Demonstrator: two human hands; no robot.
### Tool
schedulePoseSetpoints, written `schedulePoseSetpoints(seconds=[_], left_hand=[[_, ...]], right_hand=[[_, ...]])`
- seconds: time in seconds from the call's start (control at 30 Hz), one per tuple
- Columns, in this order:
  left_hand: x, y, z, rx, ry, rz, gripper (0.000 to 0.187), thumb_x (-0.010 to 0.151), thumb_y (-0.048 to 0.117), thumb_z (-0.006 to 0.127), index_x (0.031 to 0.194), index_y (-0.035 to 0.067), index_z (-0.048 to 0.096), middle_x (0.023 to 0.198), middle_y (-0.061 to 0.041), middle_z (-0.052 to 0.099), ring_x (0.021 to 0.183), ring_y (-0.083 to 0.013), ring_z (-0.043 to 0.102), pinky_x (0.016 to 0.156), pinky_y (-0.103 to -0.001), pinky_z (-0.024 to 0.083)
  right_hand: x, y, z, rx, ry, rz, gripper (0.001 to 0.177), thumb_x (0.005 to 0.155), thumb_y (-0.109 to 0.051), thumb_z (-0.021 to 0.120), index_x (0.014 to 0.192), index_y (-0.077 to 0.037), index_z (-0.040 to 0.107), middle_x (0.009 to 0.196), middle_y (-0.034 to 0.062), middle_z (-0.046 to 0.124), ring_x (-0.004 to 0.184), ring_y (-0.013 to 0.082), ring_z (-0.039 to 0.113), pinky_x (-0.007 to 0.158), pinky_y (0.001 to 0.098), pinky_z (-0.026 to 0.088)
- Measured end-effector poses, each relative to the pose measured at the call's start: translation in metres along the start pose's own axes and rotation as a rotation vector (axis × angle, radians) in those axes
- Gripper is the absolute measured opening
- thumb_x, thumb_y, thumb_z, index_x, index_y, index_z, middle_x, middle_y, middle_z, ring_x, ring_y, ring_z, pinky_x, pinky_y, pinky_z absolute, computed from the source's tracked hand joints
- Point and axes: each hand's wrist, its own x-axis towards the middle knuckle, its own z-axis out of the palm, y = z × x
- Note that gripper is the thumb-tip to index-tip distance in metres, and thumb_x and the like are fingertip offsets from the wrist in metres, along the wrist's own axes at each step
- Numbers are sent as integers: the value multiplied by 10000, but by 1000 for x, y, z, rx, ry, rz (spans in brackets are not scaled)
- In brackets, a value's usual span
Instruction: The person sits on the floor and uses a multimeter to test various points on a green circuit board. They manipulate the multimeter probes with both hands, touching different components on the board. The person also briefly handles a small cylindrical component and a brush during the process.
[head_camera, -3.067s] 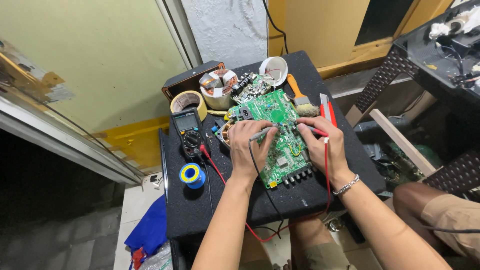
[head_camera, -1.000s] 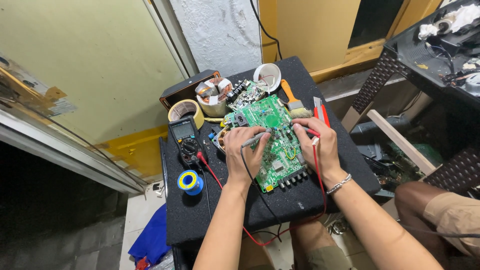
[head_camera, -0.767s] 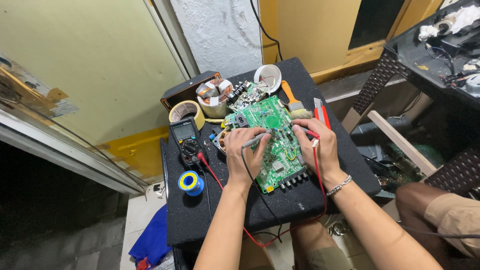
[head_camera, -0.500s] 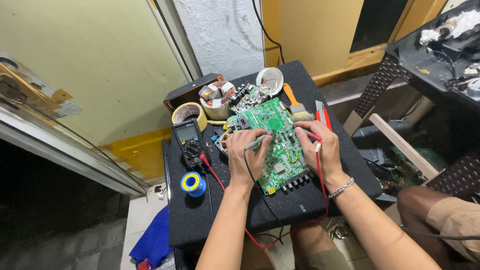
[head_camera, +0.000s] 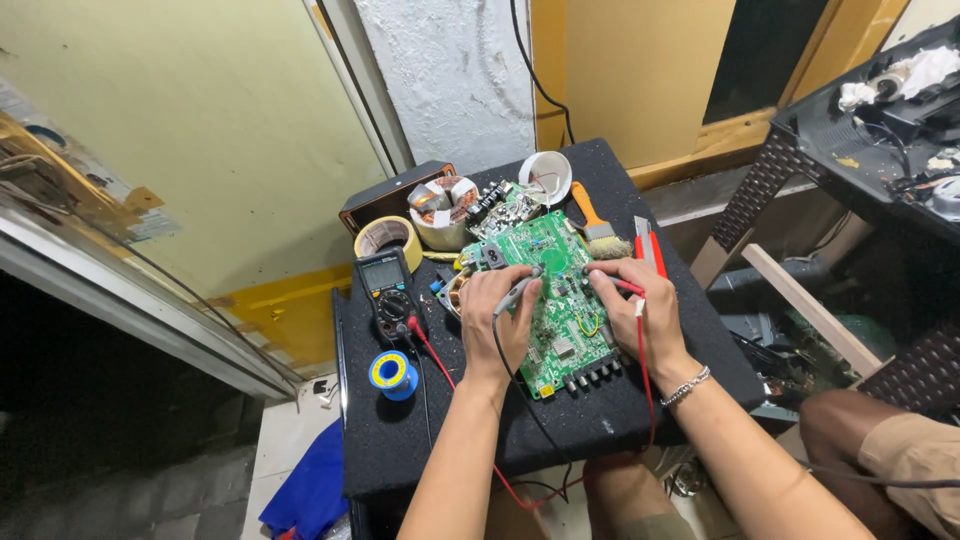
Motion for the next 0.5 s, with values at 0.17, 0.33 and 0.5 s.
schedulePoseSetpoints(seconds=[0.17,0.33,0.5], left_hand=[[1,0,-1,-14,16,19,239,1017,409,641,1064,185,709,882,5,710,912,-214,680,940,-403,488],[-2,-6,4,-6,46,52,232,1016,400,645,1069,182,706,882,2,706,910,-220,680,925,-402,497],[1,-2,-5,103,245,21,262,1069,323,545,1214,141,666,925,-52,677,910,-218,627,877,-403,516]], right_hand=[[0,-4,0,12,6,-10,112,960,-92,709,1009,-113,807,938,100,771,951,287,725,852,386,566],[-2,1,0,2,49,-38,111,961,-111,717,1036,-126,798,959,80,777,954,273,731,872,380,568],[-5,0,2,-12,67,-114,165,953,-94,706,1105,-71,765,988,149,769,973,356,726,855,444,568]])
